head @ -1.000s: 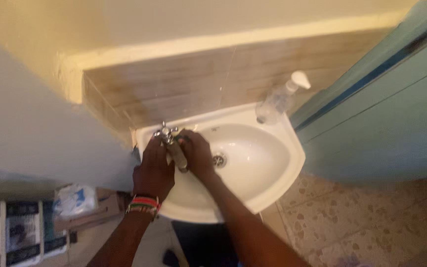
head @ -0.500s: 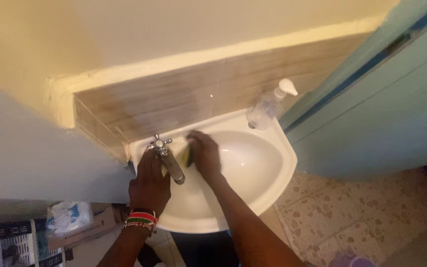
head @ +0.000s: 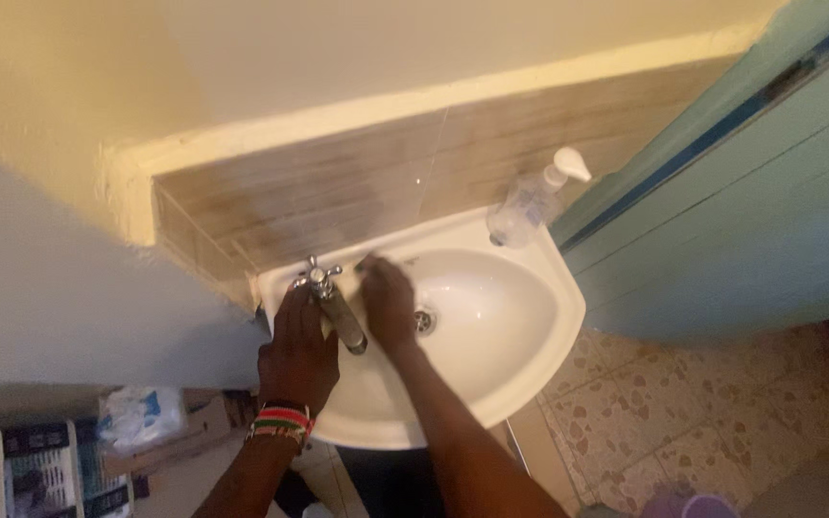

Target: The person scrubs a white bathroom sink using a yellow sponge. They clean the basin, the faucet, and the surrounding tiled area while water runs from the tap. The person rinses the sponge and continues scrubbing the sink surfaces.

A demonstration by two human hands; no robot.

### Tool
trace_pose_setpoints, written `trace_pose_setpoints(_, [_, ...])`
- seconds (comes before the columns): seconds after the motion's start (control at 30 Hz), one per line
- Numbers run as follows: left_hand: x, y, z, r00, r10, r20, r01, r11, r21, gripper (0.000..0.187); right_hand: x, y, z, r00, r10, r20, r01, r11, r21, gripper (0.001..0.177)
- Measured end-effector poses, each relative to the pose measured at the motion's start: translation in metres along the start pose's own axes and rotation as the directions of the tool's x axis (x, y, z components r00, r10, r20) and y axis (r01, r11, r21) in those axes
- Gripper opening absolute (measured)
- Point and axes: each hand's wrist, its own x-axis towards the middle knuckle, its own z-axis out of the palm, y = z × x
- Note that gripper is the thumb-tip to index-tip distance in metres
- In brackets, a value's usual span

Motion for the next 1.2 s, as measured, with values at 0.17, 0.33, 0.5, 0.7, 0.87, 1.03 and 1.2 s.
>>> trace_pose_setpoints(0.17, [0.0, 0.003, -0.001, 0.997, -0.056, 0.052, 0.056, 0.998, 0.001, 0.045, -0.002, -0.008, -0.006, 0.984, -0.061, 0.166, 0.068, 0.997, -0.035, 0.015])
trace_pose_setpoints(0.33, [-0.005, 0.001, 0.002, 1.0, -0.007, -0.007, 0.007, 0.998, 0.057, 0.049, 0.005, 0.012, -0.009, 0.996, 0.034, 0.085, -0.033, 0.999, -0.009, 0.012])
trace_pose_setpoints(0.5, [-0.001, 0.007, -0.001, 0.999, -0.027, 0.029, 0.025, 0.998, 0.056, 0.046, -0.008, 0.008, -0.002, 0.977, 0.015, 0.213, -0.014, 1.0, -0.004, 0.016])
trace_pose_setpoints(0.7, [-0.001, 0.004, 0.006, 0.998, -0.047, 0.03, 0.045, 0.996, 0.079, 0.049, 0.004, 0.009, -0.014, 0.998, -0.007, 0.061, 0.011, 0.998, -0.064, 0.013])
trace_pose_setpoints(0.87, [-0.002, 0.002, 0.006, 0.999, -0.023, 0.048, 0.018, 0.995, 0.098, 0.05, -0.006, 0.004, -0.004, 0.976, 0.019, 0.217, -0.033, 0.998, 0.06, 0.015])
trace_pose_setpoints(1.03, [-0.005, 0.002, 0.008, 0.997, -0.049, 0.055, 0.045, 0.996, 0.082, 0.056, 0.009, 0.024, -0.001, 0.998, -0.007, 0.06, 0.008, 1.0, -0.02, 0.01])
trace_pose_setpoints(1.2, [0.0, -0.001, 0.008, 0.986, -0.082, 0.146, 0.066, 0.992, 0.112, 0.058, -0.008, 0.018, -0.004, 0.99, 0.015, 0.143, -0.025, 0.997, 0.068, 0.018])
